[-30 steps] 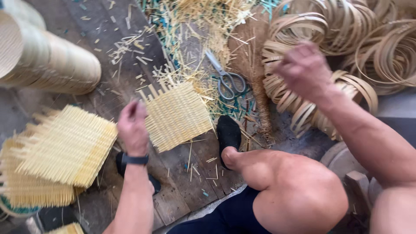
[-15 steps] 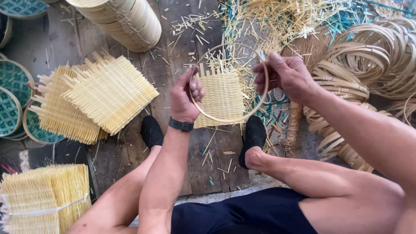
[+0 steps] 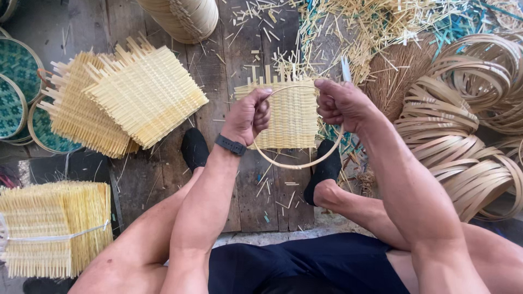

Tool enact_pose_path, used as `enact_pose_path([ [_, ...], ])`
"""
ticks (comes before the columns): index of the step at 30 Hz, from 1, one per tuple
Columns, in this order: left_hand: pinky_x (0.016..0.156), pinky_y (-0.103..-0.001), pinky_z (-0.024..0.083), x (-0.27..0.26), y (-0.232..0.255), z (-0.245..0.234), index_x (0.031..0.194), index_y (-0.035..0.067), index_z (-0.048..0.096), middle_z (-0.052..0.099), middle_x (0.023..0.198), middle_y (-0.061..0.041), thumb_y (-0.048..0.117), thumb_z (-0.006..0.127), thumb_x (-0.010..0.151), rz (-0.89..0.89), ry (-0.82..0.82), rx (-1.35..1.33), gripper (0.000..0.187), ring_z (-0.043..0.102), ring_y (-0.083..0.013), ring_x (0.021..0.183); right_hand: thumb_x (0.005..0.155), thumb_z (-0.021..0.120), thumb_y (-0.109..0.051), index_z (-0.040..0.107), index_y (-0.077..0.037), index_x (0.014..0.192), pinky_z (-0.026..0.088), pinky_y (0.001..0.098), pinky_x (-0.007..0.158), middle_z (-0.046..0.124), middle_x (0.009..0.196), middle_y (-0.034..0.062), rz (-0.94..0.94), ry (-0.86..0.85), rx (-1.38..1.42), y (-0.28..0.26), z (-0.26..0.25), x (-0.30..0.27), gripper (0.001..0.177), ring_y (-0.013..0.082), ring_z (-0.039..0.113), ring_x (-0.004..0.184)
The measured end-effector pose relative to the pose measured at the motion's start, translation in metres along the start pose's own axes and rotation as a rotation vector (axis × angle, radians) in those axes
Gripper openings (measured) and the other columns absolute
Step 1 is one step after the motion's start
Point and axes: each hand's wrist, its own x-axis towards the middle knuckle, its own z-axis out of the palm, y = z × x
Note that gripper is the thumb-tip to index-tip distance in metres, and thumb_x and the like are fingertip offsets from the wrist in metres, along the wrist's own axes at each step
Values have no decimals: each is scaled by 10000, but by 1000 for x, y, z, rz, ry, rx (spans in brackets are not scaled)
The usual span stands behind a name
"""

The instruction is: The person trims the edges of woven bamboo mats using shears, then places a circular bamboo frame over each trimmed mat. The person repeats this process for multiple mats, stacking the finished pieces.

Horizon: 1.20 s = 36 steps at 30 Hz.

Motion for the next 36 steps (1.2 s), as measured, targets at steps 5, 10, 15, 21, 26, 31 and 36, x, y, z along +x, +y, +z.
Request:
enact_pose_path([
  [5,398,-267,262,3,-1,-10,674,153,549,447,546,50,202,743,936,9,99,70,329,362,-74,437,978,670,-412,387,-164,603,189,255,366,317,523,-64,-26,-62,-116,1,-10,-1,531,67,285,439],
  [10,401,-271,268,2,-1,-16,647,145,530,375,497,45,278,704,956,69,29,-136,378,333,-87,413,977,673,-396,489,-139,641,328,267,435,445,558,-17,-100,5,269,14,-3,1,461,100,414,486],
  [15,381,-267,243,6,-8,-29,616,142,494,346,479,44,290,702,948,3,52,-205,419,315,-92,396,948,721,-383,356,-199,589,220,247,360,308,513,-59,-146,154,300,34,2,13,544,65,285,425],
  [21,403,-265,272,10,-7,-36,665,97,554,371,491,34,318,724,942,42,86,-189,393,340,-97,412,980,662,-410,676,-66,740,482,243,495,568,611,8,-206,117,85,32,-12,16,420,100,526,517],
  [26,438,-226,361,17,-16,-59,862,48,720,513,587,30,302,745,896,121,291,-13,258,467,-71,492,901,755,-185,743,-9,1092,532,246,556,710,809,31,-298,281,-468,47,-14,27,260,71,623,628],
  [31,612,-230,555,49,-50,-102,971,34,710,720,789,-1,74,788,780,402,459,491,210,667,-79,676,855,807,-143,754,-11,1038,593,287,616,762,860,69,-253,514,-611,78,-18,68,232,102,698,695],
  [36,712,-285,595,74,-80,-135,1022,57,790,787,850,-77,61,794,776,488,586,1026,245,743,-140,738,785,848,-104,785,-6,984,595,309,735,773,854,113,-396,581,-850,115,-24,114,231,174,739,757],
])
